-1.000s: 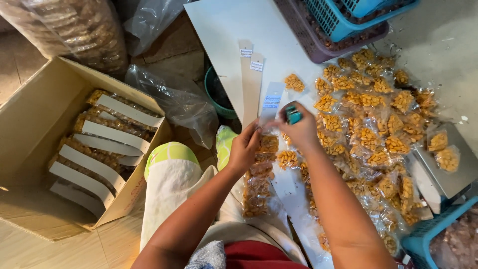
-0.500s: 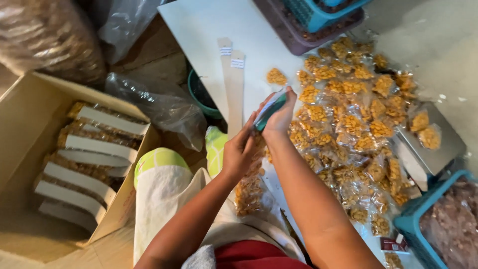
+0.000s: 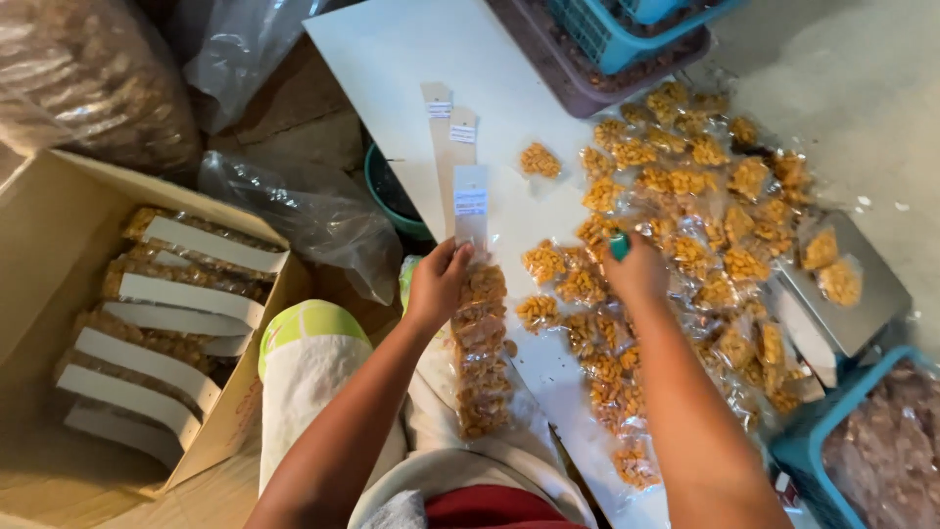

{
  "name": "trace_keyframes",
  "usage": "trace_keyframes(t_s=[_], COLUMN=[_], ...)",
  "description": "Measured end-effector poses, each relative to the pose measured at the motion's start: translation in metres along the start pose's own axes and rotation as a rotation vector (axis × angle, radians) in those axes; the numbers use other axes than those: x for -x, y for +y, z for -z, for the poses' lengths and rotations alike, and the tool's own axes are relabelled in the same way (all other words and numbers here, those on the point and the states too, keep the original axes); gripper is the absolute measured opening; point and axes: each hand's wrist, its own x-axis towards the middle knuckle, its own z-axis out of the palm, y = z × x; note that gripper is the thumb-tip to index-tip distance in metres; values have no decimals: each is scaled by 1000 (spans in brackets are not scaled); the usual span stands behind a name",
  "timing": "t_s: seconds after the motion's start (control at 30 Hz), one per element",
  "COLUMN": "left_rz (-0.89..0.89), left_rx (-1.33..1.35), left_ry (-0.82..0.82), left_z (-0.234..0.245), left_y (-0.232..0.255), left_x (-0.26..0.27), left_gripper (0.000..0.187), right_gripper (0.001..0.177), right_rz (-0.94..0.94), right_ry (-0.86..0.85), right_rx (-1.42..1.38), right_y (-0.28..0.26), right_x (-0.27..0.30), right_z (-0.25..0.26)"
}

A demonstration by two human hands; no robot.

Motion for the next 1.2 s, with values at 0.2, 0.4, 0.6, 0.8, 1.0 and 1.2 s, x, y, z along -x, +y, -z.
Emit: trace_keyframes(t_s=[0.2, 0.4, 0.6, 0.8, 1.0, 1.2], left_rz=[14, 36, -109, -142, -246, -262], left_rx=[249, 448, 484, 205, -10, -64], left_ry=[-79, -124, -70, -36, -84, -113], left_z=[-6, -12, -14, -14, -3, -16], left_y=[-6, 9, 16, 24, 73, 56], left_x=[-18, -8, -3, 9, 44, 46], left_gripper=[51, 35, 38, 36, 40, 42], right_gripper=[21, 20, 13, 13, 52, 59], right_rz=[259, 416, 294, 93, -278, -294], right_ry=[-62, -184, -107, -86, -69, -109], right_rx=[-835, -1065, -1126, -1181, -1878, -2029], right_y=[-61, -140, -162, -179, -211, -179], right_x=[58, 70, 59, 59, 54, 13], right_z=[105, 121, 94, 124, 142, 82])
